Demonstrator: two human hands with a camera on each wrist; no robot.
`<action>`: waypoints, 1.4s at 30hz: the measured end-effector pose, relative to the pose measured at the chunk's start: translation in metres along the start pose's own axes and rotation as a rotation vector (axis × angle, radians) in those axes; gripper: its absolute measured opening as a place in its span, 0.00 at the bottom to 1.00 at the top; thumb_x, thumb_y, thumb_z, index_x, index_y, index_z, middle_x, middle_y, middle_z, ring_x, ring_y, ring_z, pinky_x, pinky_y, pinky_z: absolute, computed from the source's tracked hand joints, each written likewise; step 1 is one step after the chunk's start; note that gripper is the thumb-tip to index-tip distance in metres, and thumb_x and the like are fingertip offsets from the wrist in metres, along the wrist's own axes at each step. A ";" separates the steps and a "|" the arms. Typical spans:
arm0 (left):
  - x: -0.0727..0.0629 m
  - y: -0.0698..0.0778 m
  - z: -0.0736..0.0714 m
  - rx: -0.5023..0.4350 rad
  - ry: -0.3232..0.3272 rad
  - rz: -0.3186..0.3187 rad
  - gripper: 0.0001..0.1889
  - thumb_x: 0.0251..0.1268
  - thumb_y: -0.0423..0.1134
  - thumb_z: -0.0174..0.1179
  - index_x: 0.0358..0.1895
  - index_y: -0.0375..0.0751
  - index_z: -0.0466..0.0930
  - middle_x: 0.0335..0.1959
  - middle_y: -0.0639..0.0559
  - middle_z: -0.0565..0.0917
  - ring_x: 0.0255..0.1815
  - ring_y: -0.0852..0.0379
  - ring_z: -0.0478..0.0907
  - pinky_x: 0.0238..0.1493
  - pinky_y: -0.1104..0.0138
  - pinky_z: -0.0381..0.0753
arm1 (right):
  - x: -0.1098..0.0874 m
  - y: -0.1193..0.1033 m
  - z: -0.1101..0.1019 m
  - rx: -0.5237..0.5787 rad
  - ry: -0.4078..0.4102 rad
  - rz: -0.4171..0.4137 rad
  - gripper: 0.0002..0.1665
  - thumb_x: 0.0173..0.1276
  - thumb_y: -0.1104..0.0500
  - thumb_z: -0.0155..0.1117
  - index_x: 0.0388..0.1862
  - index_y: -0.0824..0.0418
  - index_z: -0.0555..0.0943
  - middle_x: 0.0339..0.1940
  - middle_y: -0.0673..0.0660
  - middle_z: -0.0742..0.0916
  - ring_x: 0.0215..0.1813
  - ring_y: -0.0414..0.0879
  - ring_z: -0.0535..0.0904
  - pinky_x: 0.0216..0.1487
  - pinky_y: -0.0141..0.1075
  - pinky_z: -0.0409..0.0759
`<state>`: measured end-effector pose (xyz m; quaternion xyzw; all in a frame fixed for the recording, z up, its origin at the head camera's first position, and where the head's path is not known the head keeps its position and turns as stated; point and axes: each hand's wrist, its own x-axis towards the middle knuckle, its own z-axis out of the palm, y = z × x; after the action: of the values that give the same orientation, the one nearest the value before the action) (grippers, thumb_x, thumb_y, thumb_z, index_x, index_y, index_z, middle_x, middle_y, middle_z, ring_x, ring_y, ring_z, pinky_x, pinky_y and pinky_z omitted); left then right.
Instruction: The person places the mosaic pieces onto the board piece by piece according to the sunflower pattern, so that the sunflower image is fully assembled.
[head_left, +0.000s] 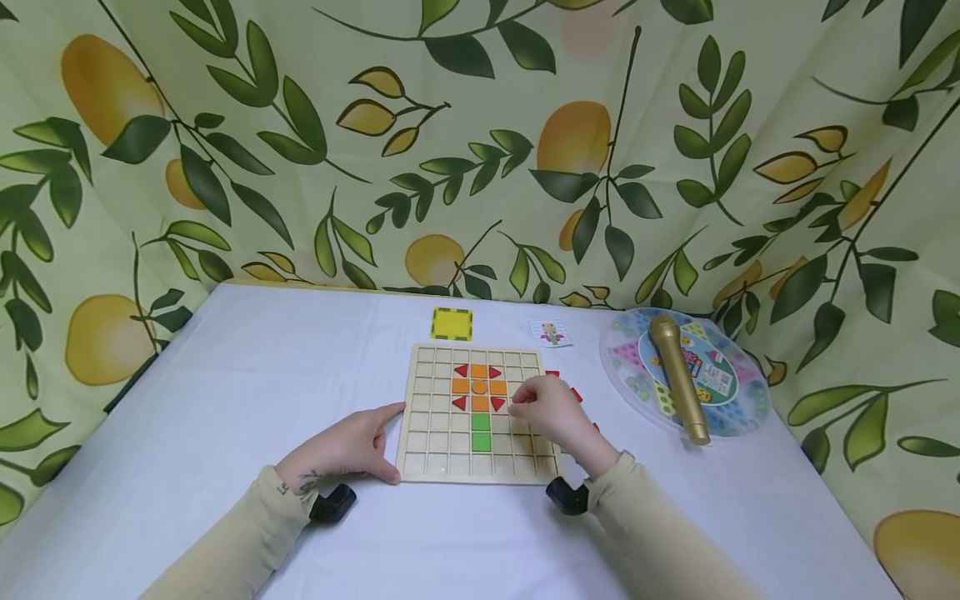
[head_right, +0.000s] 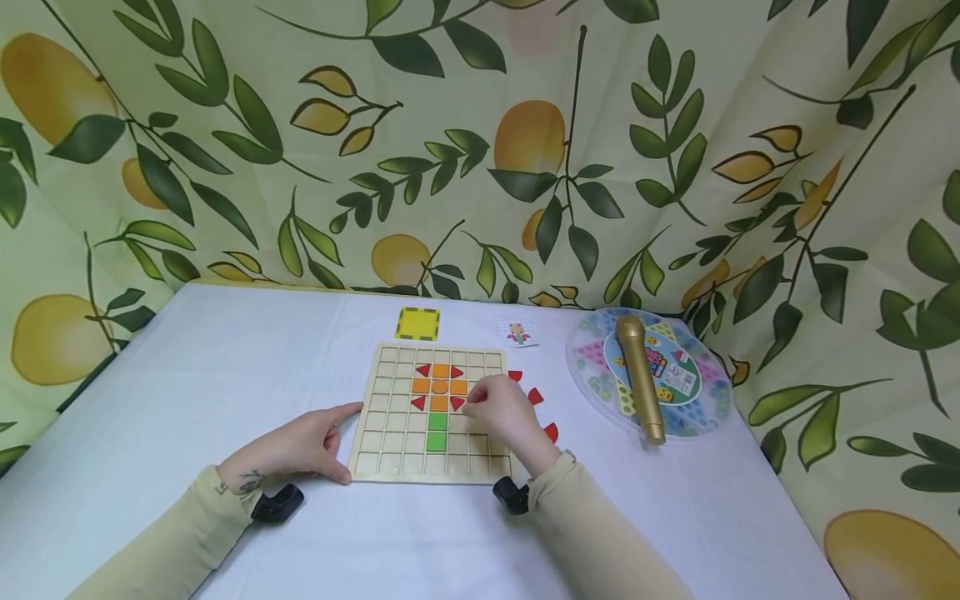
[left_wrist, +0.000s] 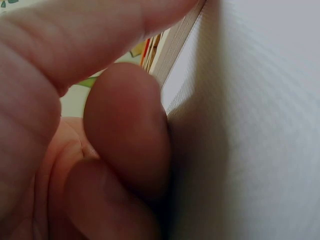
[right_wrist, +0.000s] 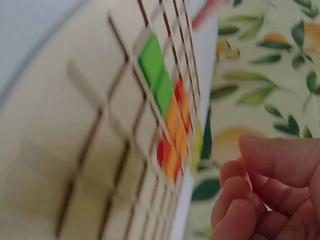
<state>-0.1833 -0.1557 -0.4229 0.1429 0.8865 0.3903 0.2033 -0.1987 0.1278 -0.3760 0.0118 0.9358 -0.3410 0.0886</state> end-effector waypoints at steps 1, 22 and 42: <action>0.000 0.000 0.000 0.005 0.000 0.002 0.55 0.30 0.37 0.77 0.70 0.37 0.56 0.15 0.50 0.73 0.14 0.59 0.67 0.15 0.69 0.64 | -0.001 0.004 -0.006 -0.008 0.015 0.001 0.04 0.57 0.60 0.66 0.28 0.60 0.82 0.26 0.53 0.81 0.31 0.46 0.72 0.30 0.34 0.71; 0.001 -0.002 0.000 -0.009 0.001 -0.013 0.56 0.29 0.37 0.78 0.70 0.38 0.56 0.16 0.50 0.73 0.14 0.59 0.67 0.16 0.69 0.64 | -0.010 0.071 -0.020 -0.249 -0.084 0.040 0.11 0.47 0.65 0.73 0.32 0.62 0.82 0.24 0.53 0.77 0.30 0.46 0.70 0.27 0.33 0.70; 0.001 0.000 -0.001 0.001 -0.006 0.002 0.55 0.30 0.37 0.77 0.70 0.37 0.56 0.15 0.51 0.73 0.13 0.59 0.67 0.16 0.69 0.64 | -0.020 0.017 0.000 0.259 -0.189 0.044 0.06 0.60 0.67 0.63 0.37 0.64 0.83 0.23 0.55 0.81 0.20 0.43 0.74 0.25 0.32 0.77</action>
<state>-0.1849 -0.1559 -0.4232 0.1448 0.8860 0.3896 0.2054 -0.1776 0.1418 -0.3832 0.0115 0.8710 -0.4564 0.1814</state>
